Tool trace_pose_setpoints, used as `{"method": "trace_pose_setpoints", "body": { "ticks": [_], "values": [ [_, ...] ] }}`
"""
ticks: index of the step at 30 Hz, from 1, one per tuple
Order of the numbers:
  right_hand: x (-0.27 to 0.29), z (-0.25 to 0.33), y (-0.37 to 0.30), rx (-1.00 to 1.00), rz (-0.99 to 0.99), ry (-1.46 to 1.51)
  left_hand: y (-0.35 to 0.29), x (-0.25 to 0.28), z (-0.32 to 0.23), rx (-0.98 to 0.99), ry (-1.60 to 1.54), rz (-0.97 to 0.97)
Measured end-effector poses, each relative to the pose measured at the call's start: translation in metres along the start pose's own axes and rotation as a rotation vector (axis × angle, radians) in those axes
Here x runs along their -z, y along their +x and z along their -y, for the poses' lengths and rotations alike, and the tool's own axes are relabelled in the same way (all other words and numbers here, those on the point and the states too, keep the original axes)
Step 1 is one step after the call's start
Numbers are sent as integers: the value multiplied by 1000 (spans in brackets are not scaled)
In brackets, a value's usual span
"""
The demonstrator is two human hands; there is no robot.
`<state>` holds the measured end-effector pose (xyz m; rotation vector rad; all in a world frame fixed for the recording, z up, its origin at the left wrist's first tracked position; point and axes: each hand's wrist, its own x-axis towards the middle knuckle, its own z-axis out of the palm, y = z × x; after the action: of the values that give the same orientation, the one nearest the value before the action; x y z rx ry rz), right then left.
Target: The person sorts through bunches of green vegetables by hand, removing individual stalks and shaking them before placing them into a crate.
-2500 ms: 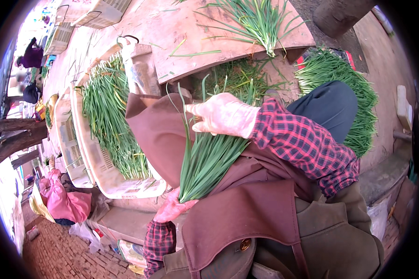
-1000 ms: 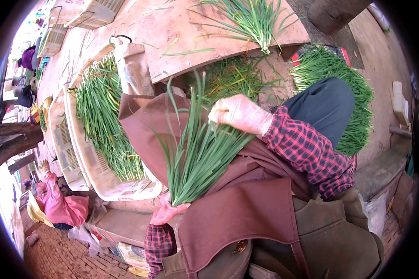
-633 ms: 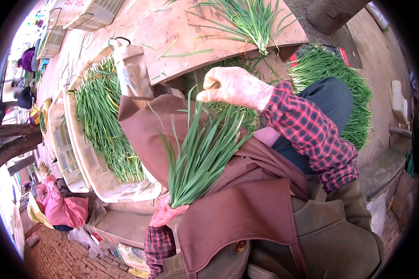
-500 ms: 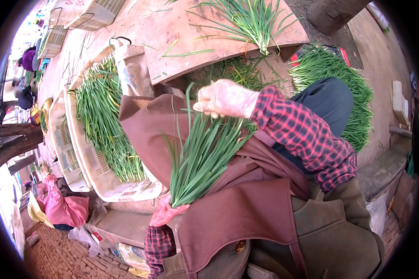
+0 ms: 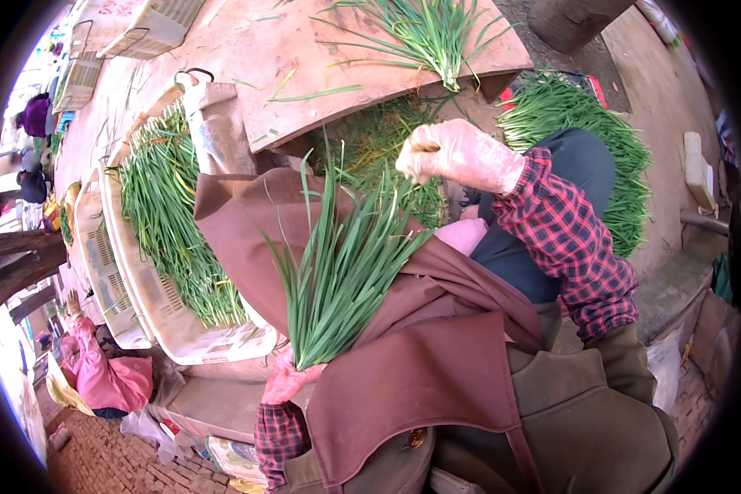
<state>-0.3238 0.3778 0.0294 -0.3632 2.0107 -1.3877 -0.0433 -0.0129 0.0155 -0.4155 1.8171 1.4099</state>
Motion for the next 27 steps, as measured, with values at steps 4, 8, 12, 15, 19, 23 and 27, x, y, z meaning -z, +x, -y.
{"method": "trace_pose_setpoints", "body": {
  "ticks": [4,8,12,15,19,23,27],
  "values": [
    [-9,8,-9,23,104,-336,2,-3,-6,-9,-157,9],
    [-44,3,2,34,348,-427,2,-2,-5,-65,27,2],
    [-72,-23,6,105,415,-399,0,-3,-9,-60,45,-22],
    [-69,-22,-1,14,356,-8,-2,-6,-10,32,-88,-48],
    [-46,-16,-11,-107,44,483,-3,-4,4,94,-160,-48],
    [-38,-23,-3,-118,-8,302,-2,-4,9,93,-163,-46],
    [-42,-20,2,-95,178,231,1,-1,19,76,-145,-43]
  ]
}}
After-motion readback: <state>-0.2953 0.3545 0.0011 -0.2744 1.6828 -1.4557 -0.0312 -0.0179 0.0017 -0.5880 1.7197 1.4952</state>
